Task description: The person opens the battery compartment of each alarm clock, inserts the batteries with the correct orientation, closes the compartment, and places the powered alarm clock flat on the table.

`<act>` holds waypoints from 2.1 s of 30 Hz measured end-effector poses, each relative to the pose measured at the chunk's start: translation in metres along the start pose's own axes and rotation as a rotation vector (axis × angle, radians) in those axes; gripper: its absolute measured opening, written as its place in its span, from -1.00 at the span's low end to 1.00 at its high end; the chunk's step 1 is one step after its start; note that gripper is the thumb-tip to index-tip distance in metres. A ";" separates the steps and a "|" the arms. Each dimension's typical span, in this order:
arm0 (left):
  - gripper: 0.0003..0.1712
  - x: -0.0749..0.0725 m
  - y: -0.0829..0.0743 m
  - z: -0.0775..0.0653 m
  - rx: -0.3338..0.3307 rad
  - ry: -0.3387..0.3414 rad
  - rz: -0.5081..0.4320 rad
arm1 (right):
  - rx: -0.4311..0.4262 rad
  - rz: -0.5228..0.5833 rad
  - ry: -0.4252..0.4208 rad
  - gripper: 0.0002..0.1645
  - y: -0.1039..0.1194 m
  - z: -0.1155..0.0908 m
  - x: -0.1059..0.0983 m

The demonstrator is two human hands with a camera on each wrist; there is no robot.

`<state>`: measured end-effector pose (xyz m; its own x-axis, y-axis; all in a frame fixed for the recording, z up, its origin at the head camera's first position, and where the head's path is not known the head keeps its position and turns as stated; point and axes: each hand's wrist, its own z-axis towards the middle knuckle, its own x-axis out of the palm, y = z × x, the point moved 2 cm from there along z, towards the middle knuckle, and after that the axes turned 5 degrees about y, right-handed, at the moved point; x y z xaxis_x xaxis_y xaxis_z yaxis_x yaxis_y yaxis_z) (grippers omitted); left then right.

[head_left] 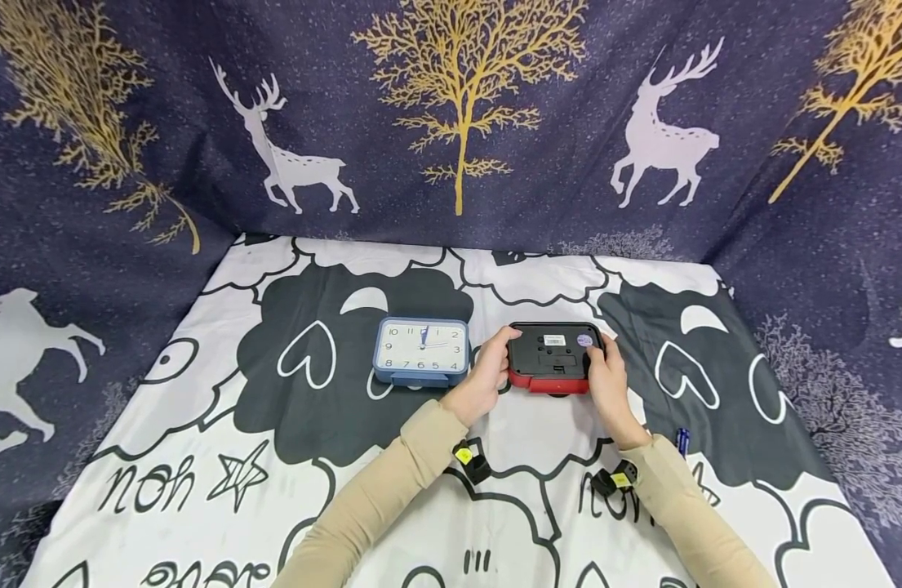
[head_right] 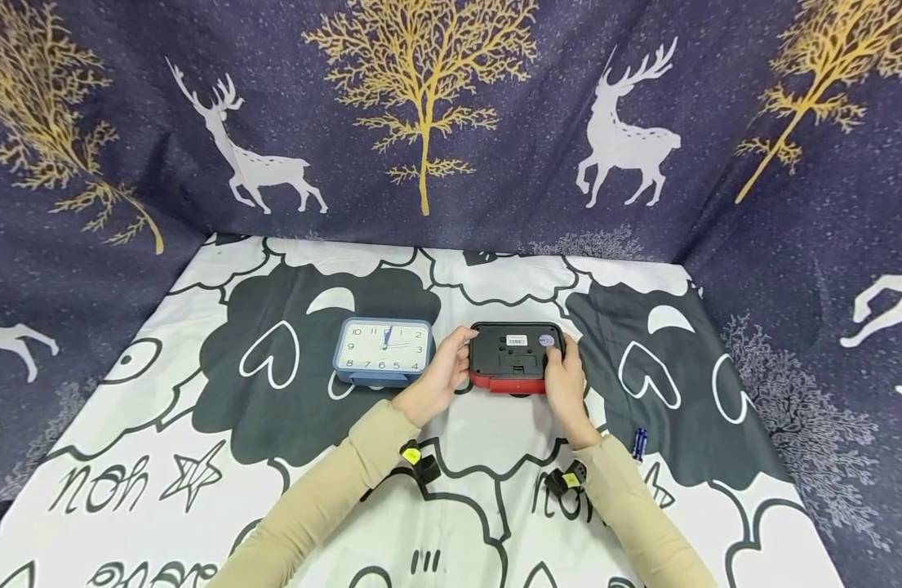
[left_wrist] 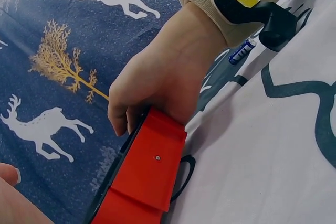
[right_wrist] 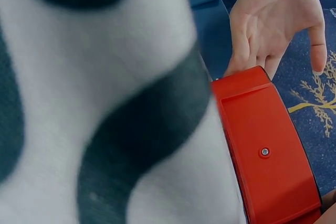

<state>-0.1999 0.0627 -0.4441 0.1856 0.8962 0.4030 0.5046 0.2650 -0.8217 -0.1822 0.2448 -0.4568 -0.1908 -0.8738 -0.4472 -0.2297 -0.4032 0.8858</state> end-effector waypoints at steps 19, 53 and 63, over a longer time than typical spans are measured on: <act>-0.37 0.003 0.001 0.000 -0.014 -0.058 0.014 | 0.014 0.040 0.041 -0.35 -0.007 0.004 0.003; -0.01 0.003 0.003 0.000 0.005 -0.014 0.185 | 0.013 0.070 0.081 -0.29 -0.007 0.002 0.005; -0.05 0.005 0.003 -0.003 0.121 -0.030 0.626 | -0.086 -0.245 0.067 -0.18 -0.003 -0.001 0.004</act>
<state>-0.1949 0.0669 -0.4432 0.3903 0.9034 -0.1777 0.2095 -0.2751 -0.9383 -0.1811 0.2422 -0.4609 -0.0751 -0.7623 -0.6428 -0.1787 -0.6239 0.7608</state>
